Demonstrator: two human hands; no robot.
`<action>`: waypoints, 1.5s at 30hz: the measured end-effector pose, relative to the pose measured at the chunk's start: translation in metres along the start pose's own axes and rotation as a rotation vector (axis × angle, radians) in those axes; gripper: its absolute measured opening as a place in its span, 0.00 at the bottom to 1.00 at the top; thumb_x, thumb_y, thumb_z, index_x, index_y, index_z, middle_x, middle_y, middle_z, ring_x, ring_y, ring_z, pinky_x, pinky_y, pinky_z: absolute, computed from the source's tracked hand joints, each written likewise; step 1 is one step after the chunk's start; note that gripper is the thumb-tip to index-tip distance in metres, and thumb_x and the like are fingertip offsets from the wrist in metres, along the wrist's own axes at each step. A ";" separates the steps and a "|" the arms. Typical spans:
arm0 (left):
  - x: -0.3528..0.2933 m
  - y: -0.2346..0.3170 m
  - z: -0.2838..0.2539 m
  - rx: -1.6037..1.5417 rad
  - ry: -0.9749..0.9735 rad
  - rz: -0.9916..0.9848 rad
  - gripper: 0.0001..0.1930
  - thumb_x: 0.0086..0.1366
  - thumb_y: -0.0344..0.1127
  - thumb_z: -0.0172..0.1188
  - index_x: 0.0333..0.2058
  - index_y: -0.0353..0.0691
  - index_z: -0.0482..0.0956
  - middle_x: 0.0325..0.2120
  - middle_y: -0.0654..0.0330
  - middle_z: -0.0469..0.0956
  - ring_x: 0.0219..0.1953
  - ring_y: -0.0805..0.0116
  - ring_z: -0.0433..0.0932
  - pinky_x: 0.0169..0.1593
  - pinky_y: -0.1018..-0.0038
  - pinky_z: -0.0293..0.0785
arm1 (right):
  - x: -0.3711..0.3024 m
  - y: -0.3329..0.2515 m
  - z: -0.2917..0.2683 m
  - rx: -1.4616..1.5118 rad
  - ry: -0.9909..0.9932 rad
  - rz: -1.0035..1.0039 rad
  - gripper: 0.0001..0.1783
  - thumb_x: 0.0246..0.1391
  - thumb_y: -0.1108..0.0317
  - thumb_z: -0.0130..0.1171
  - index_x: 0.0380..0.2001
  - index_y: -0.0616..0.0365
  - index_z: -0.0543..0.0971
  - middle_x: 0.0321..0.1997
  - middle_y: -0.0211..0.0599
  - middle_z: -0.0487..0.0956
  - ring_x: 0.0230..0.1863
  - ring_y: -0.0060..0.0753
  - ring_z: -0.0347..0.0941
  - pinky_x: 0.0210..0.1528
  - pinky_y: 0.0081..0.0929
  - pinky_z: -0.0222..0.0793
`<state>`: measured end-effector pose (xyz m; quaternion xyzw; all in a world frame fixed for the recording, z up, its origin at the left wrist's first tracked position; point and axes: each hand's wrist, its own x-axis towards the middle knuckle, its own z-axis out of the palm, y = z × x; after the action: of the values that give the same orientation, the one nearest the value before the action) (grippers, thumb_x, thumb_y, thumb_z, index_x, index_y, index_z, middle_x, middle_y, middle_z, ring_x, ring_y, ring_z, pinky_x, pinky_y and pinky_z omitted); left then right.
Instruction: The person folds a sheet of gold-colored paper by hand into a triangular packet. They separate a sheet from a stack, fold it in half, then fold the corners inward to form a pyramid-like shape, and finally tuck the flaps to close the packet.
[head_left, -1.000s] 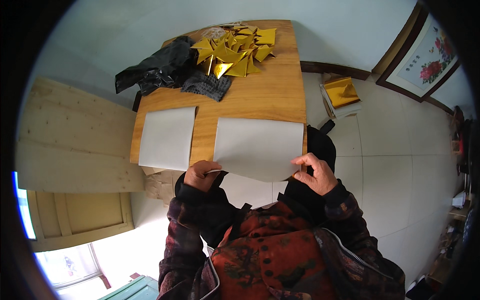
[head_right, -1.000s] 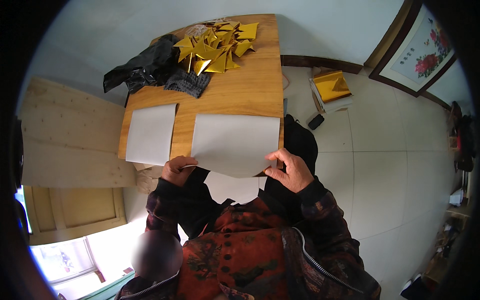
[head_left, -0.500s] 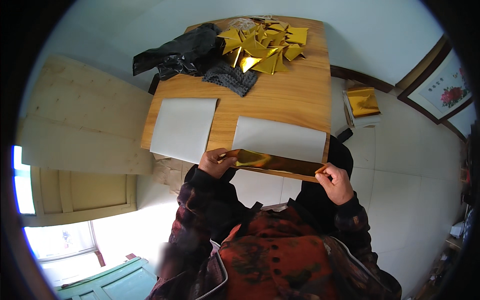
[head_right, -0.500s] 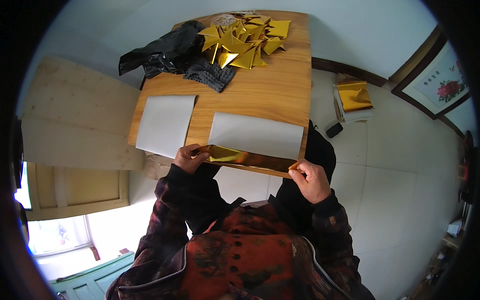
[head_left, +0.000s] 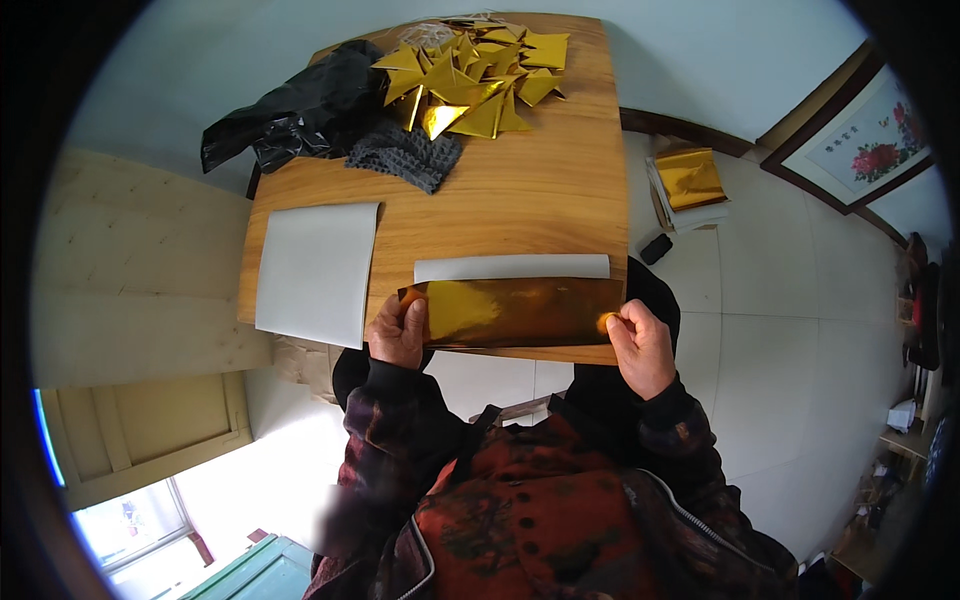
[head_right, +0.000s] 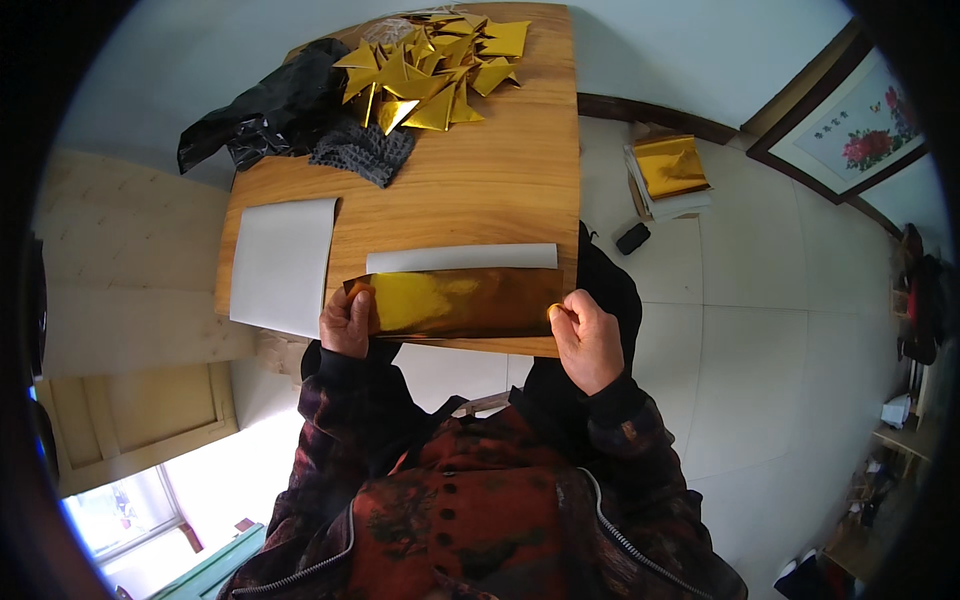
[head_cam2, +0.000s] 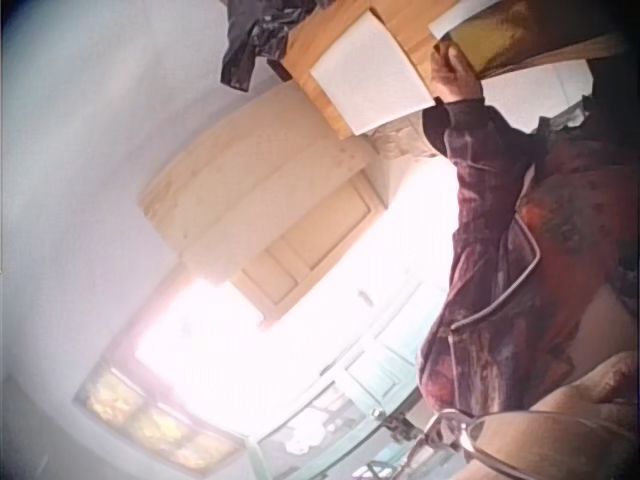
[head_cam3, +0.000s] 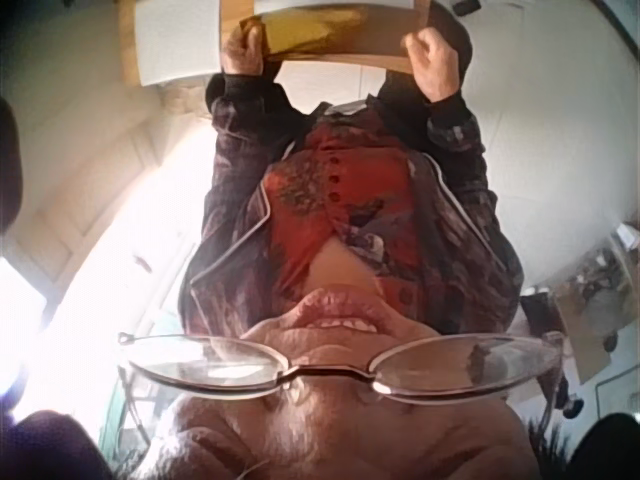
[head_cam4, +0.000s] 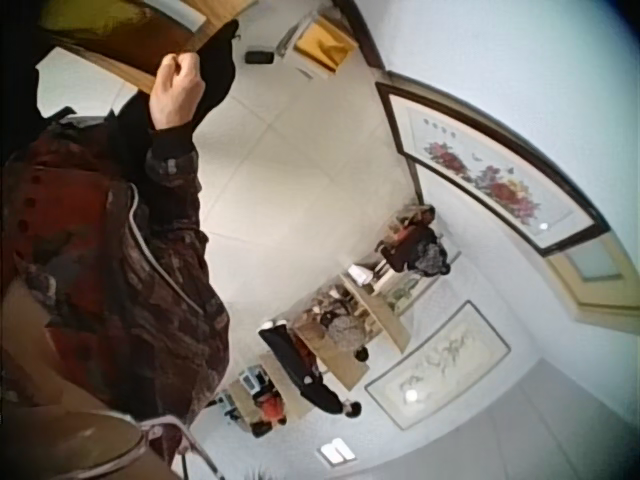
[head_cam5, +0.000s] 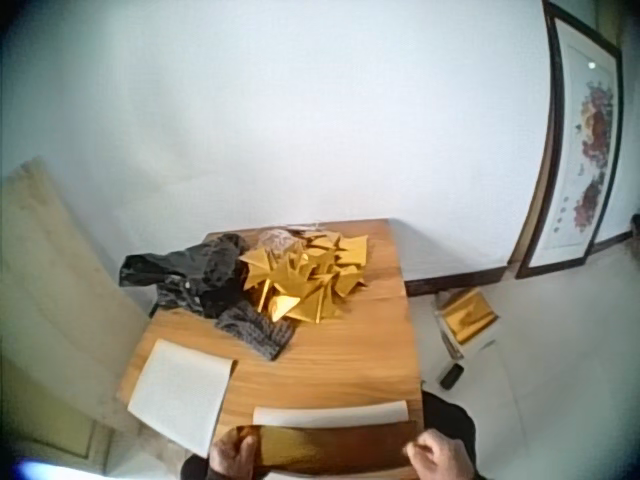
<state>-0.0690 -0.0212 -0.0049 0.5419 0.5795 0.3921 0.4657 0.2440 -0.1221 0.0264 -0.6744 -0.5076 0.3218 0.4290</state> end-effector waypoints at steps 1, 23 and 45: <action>0.001 0.001 0.001 0.048 0.003 0.079 0.13 0.68 0.41 0.60 0.38 0.34 0.77 0.24 0.69 0.74 0.26 0.78 0.70 0.32 0.81 0.67 | 0.001 0.000 0.001 -0.003 0.010 -0.004 0.09 0.58 0.75 0.56 0.27 0.63 0.69 0.20 0.37 0.70 0.20 0.20 0.65 0.24 0.21 0.63; 0.000 0.003 0.011 0.441 0.102 0.253 0.24 0.62 0.23 0.58 0.57 0.37 0.67 0.22 0.59 0.78 0.23 0.75 0.76 0.32 0.79 0.72 | 0.019 0.000 0.021 -0.196 0.182 -0.126 0.13 0.59 0.78 0.54 0.48 0.61 0.74 0.23 0.39 0.77 0.21 0.30 0.74 0.26 0.24 0.69; 0.000 0.016 0.019 0.425 0.093 0.187 0.23 0.65 0.23 0.54 0.59 0.32 0.64 0.25 0.59 0.80 0.27 0.78 0.73 0.40 0.82 0.70 | 0.027 -0.004 0.016 -0.211 0.110 -0.063 0.16 0.56 0.78 0.57 0.49 0.61 0.76 0.37 0.47 0.81 0.33 0.47 0.80 0.31 0.31 0.78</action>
<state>-0.0463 -0.0208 0.0058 0.6605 0.6171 0.3273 0.2753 0.2358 -0.0915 0.0237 -0.7162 -0.5352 0.2155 0.3927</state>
